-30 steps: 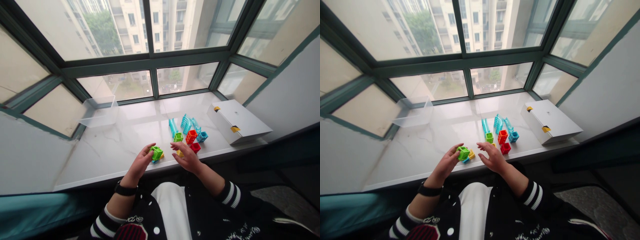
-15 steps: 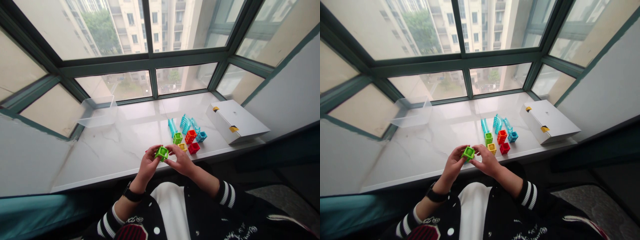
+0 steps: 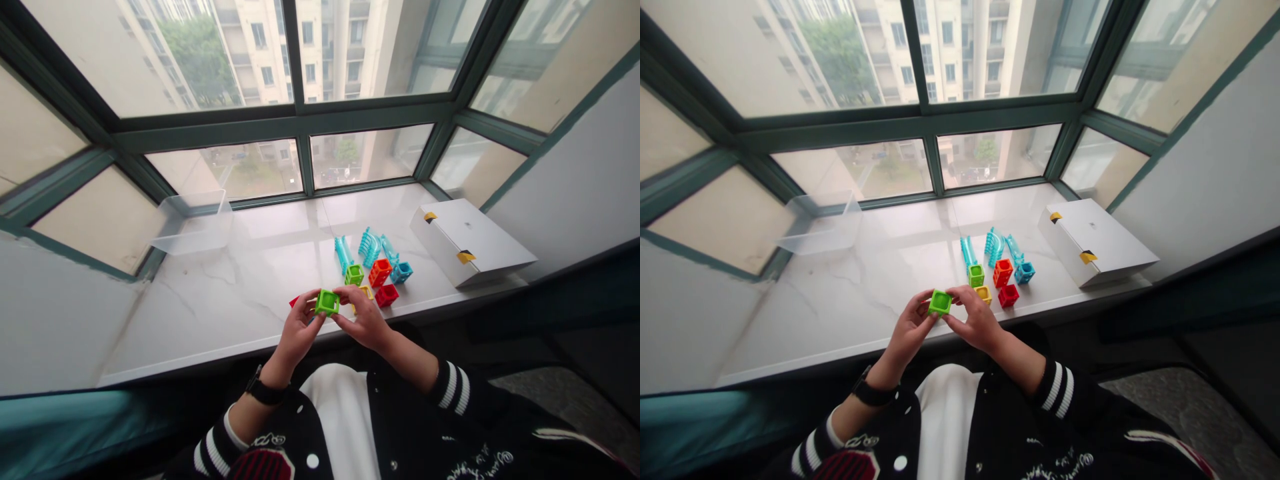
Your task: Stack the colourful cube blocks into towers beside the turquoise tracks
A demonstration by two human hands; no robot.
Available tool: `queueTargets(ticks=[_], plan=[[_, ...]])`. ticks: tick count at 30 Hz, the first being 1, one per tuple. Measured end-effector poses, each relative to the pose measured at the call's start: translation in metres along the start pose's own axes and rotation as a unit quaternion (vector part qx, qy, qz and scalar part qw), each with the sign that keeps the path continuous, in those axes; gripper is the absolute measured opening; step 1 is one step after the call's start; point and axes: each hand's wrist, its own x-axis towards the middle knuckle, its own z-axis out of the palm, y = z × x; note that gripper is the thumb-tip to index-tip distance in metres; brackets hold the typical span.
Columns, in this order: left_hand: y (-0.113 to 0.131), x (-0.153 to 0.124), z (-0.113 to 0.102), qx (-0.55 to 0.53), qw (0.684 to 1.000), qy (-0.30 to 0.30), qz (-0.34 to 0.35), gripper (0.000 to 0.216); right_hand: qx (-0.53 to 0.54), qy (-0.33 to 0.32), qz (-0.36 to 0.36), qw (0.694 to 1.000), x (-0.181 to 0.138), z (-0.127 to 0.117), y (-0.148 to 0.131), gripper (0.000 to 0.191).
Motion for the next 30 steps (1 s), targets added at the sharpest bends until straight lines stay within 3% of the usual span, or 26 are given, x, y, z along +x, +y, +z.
queueTargets(ticks=[9, 17, 23, 30], plan=[[-0.004, 0.001, -0.002, -0.017, 1.000, -0.004, -0.017, 0.063, -0.017, -0.020, -0.019, 0.999, -0.001, -0.004, 0.004, 0.036], [0.000, 0.008, 0.003, 0.092, 0.995, 0.012, 0.022, 0.053, -0.005, -0.061, 0.007, 0.998, 0.007, -0.024, 0.013, 0.056], [0.008, 0.035, 0.017, 0.162, 0.984, 0.005, 0.070, 0.051, -0.058, -0.106, 0.014, 0.993, 0.024, -0.055, 0.022, 0.053], [-0.008, 0.077, 0.030, 0.187, 0.973, -0.059, 0.123, 0.060, -0.100, -0.036, 0.035, 0.994, 0.032, -0.088, 0.033, 0.044]])
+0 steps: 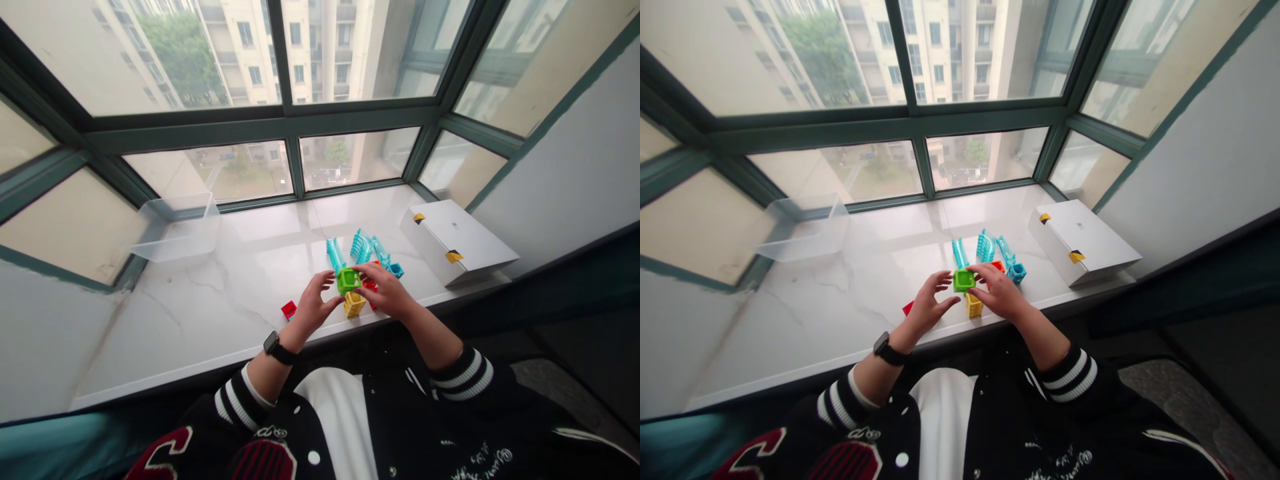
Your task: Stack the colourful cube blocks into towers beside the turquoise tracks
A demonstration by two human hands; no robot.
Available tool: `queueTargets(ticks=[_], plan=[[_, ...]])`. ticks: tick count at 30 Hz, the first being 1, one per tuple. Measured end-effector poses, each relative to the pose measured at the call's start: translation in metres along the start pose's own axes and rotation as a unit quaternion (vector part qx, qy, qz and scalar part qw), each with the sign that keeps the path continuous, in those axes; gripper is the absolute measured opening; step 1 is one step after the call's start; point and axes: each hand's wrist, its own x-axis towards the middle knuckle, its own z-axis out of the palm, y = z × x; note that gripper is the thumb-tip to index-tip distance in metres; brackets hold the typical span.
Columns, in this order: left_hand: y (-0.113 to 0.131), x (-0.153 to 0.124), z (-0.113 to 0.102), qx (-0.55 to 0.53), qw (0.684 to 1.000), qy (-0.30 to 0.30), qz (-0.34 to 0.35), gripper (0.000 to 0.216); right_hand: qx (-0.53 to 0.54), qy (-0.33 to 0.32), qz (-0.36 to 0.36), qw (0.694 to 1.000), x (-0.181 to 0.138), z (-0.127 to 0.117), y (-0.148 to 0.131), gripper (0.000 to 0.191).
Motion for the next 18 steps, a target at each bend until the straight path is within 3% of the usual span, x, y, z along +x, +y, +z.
queueTargets(ticks=[4, 7, 18], plan=[[-0.022, 0.022, 0.004, 0.020, 1.000, -0.011, 0.002, 0.059, -0.040, 0.081, 0.029, 0.995, -0.001, -0.012, 0.017, 0.044], [-0.038, 0.038, 0.010, 0.040, 0.999, -0.018, -0.001, 0.059, -0.051, 0.104, 0.050, 0.992, 0.001, -0.015, 0.031, 0.043], [-0.076, 0.058, 0.031, 0.059, 0.996, -0.057, -0.028, 0.070, -0.082, 0.053, 0.042, 0.994, 0.015, -0.006, 0.063, 0.039]])
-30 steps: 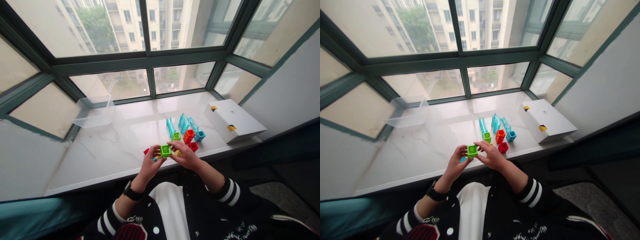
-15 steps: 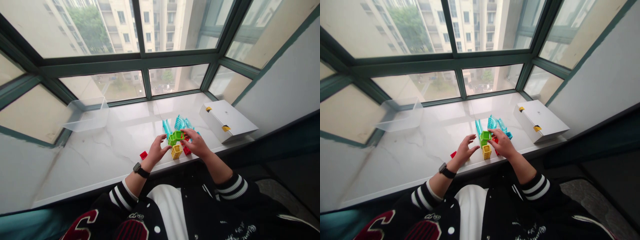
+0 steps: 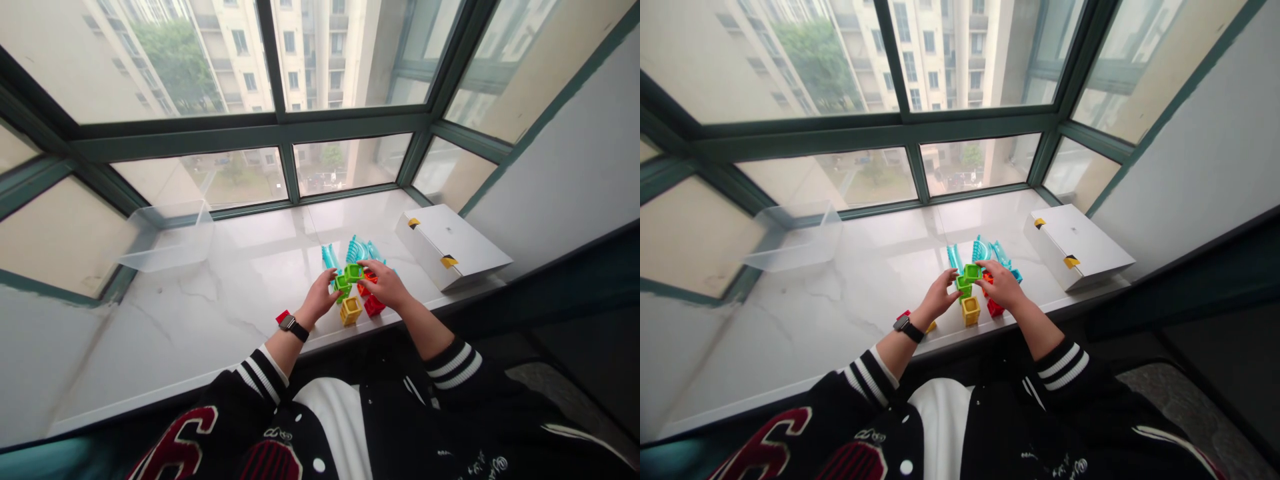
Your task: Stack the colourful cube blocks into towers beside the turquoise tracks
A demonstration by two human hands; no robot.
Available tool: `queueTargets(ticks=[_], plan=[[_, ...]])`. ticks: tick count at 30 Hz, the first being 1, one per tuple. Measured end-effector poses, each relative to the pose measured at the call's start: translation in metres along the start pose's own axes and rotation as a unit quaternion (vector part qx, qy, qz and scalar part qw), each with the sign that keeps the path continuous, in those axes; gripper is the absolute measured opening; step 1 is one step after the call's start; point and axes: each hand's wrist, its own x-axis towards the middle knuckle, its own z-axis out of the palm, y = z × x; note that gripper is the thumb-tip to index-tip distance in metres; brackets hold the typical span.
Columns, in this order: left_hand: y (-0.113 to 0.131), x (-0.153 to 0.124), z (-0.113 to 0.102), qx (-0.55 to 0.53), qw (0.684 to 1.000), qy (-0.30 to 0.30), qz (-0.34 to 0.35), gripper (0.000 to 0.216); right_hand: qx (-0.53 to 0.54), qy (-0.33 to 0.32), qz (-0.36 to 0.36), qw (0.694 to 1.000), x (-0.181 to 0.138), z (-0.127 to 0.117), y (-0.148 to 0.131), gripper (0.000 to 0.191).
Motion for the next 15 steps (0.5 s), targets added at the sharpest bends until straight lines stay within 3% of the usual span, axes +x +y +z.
queueTargets(ticks=[7, 15], plan=[[-0.003, -0.002, 0.001, 0.001, 1.000, 0.003, -0.013, 0.075, 0.006, -0.052, 0.001, 0.999, 0.007, 0.014, 0.008, 0.047], [0.001, -0.004, 0.002, 0.023, 1.000, 0.001, -0.010, 0.065, 0.018, -0.096, 0.006, 0.995, 0.016, 0.020, 0.010, 0.052]])
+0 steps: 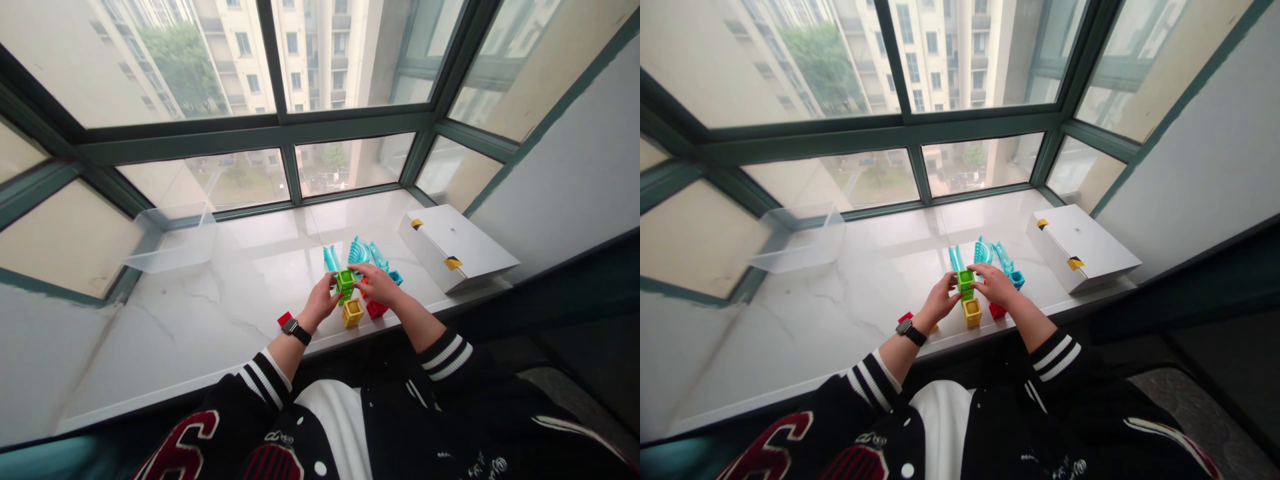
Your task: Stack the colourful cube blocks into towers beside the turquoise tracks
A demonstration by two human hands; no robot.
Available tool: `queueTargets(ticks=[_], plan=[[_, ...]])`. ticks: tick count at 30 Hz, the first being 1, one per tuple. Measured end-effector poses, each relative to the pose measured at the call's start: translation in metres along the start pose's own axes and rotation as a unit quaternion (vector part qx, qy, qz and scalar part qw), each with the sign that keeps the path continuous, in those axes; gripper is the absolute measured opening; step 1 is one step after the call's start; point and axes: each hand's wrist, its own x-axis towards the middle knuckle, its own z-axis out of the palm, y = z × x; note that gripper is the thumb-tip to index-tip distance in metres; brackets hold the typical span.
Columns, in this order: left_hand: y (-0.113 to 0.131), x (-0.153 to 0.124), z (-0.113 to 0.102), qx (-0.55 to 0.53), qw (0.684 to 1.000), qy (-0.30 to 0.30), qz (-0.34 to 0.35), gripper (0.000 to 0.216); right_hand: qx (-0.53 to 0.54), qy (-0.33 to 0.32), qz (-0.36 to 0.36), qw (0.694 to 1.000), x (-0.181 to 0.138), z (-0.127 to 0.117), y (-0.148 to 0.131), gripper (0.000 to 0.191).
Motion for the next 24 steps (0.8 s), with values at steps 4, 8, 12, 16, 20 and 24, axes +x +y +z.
queueTargets(ticks=[4, 8, 12, 16, 20, 24], plan=[[0.004, -0.001, -0.001, 0.010, 1.000, 0.001, 0.010, 0.056, 0.010, -0.009, 0.012, 1.000, 0.002, 0.002, 0.003, 0.050], [0.007, -0.002, -0.002, 0.017, 1.000, 0.000, 0.016, 0.048, 0.017, -0.009, 0.013, 1.000, 0.003, 0.002, 0.006, 0.051], [0.008, -0.001, -0.002, 0.015, 1.000, -0.002, 0.014, 0.047, 0.027, -0.014, 0.015, 0.999, 0.003, 0.002, 0.006, 0.051], [0.009, -0.001, -0.002, 0.009, 1.000, 0.000, 0.012, 0.045, 0.019, -0.015, 0.009, 1.000, 0.003, 0.002, 0.007, 0.052], [0.012, -0.002, -0.003, 0.014, 1.000, 0.003, 0.008, 0.043, -0.009, -0.010, -0.001, 1.000, 0.002, 0.002, 0.008, 0.051], [0.013, -0.002, -0.003, 0.016, 1.000, 0.003, 0.004, 0.043, -0.029, -0.005, -0.006, 1.000, 0.003, 0.003, 0.008, 0.049]])
